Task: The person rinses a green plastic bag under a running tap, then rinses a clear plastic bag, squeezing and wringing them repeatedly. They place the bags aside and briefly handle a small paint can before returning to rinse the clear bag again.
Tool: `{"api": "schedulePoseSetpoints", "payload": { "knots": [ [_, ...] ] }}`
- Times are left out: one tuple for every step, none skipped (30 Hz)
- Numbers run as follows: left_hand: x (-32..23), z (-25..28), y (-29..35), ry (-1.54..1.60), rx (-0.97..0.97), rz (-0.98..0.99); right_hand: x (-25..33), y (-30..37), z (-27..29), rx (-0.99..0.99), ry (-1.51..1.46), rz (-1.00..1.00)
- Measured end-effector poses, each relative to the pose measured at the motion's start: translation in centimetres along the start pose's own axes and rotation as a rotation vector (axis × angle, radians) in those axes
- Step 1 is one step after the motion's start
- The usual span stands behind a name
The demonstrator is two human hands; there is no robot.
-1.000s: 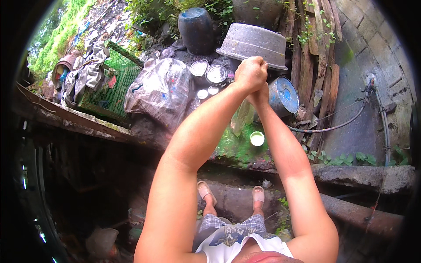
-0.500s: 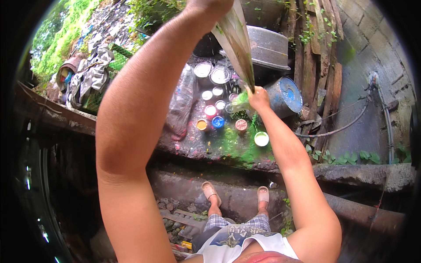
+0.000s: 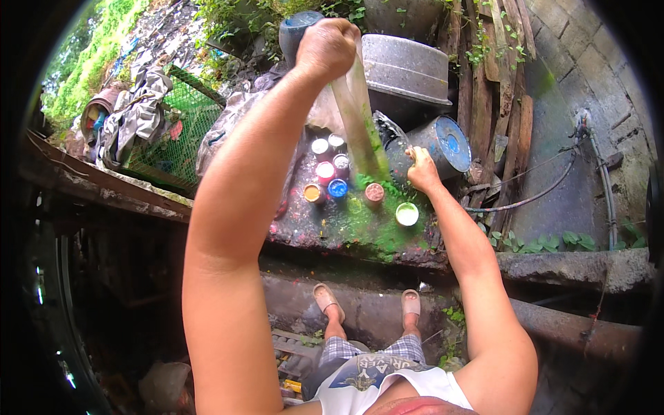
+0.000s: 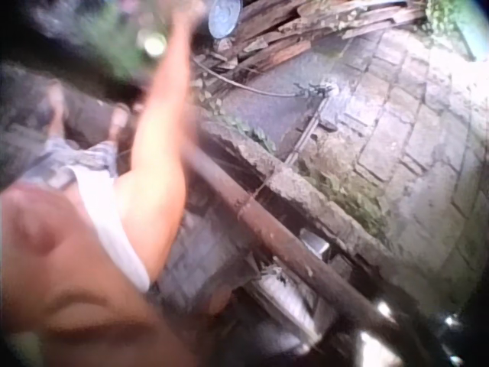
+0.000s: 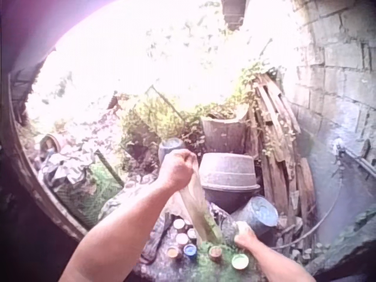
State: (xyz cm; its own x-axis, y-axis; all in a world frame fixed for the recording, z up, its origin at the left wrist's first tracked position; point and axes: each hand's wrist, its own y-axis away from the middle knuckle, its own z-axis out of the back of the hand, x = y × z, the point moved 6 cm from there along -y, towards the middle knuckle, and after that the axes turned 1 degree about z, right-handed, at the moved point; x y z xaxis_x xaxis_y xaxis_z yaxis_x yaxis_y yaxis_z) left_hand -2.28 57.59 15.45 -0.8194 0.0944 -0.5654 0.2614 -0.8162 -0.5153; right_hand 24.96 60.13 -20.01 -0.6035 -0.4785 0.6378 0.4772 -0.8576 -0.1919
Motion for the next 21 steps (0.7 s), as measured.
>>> {"api": "schedulePoseSetpoints", "payload": {
  "knots": [
    [0.1,-1.2,0.7,0.018,0.084,0.016,-1.2,0.3,-0.2,0.056,-0.116,-0.065],
    [0.9,-2.5,1.2,0.028,0.121,0.061,-1.5,0.7,-0.8,0.129,-0.149,-0.088],
    [1.0,-3.5,1.7,0.045,0.165,0.057,-2.2,1.2,-1.0,0.199,-0.179,-0.117],
    [1.2,-4.4,2.1,0.063,0.21,0.054,-2.9,1.9,-1.2,0.267,-0.207,-0.145],
    [1.1,-5.0,2.6,0.077,0.242,0.052,-3.2,2.6,-1.0,0.269,-0.091,-0.074],
    [1.1,-5.4,2.9,0.056,0.264,0.063,-3.9,3.4,-0.8,0.276,-0.056,-0.107],
    [1.2,-5.7,3.1,0.034,0.287,0.074,-4.7,4.2,-0.6,0.283,-0.021,-0.139],
    [1.0,-6.3,3.3,0.016,0.31,0.081,-6.1,5.1,-0.2,0.286,0.017,-0.174],
    [0.7,-6.6,3.6,-0.035,0.27,0.002,-6.9,5.7,0.4,0.246,0.029,-0.155],
    [1.2,-7.1,3.9,-0.055,0.291,0.036,-8.1,6.5,0.6,0.213,-0.014,-0.242],
    [1.6,-7.3,4.4,-0.077,0.31,0.074,-8.7,7.3,1.0,0.185,-0.058,-0.326],
    [2.1,-7.4,4.8,-0.1,0.329,0.112,-8.8,8.1,1.5,0.157,-0.102,-0.409],
    [2.4,-7.5,5.3,-0.143,0.338,0.108,-9.6,8.8,0.8,0.135,-0.179,-0.403],
    [2.3,-8.5,5.2,-0.123,0.358,0.141,-10.5,9.3,1.3,0.048,-0.174,-0.314],
    [2.2,-9.5,5.2,-0.105,0.378,0.176,-11.0,9.6,1.9,-0.035,-0.17,-0.22],
    [2.0,-10.6,5.0,-0.087,0.398,0.209,-11.8,10.2,3.1,-0.118,-0.161,-0.126],
    [2.9,-10.4,5.9,-0.124,0.418,0.279,-9.8,10.1,2.4,-0.111,-0.168,-0.169],
    [3.8,-10.3,6.4,-0.141,0.428,0.308,-7.3,9.7,2.2,-0.117,-0.202,-0.124],
    [4.5,-11.0,6.8,-0.14,0.443,0.322,-5.3,9.1,2.7,-0.139,-0.237,-0.002],
    [4.9,-12.0,7.2,-0.137,0.462,0.332,-3.5,8.5,3.2,-0.162,-0.269,0.118],
    [6.0,-12.0,8.0,-0.185,0.468,0.32,-0.1,7.5,2.9,-0.068,-0.357,0.133]
  ]
}}
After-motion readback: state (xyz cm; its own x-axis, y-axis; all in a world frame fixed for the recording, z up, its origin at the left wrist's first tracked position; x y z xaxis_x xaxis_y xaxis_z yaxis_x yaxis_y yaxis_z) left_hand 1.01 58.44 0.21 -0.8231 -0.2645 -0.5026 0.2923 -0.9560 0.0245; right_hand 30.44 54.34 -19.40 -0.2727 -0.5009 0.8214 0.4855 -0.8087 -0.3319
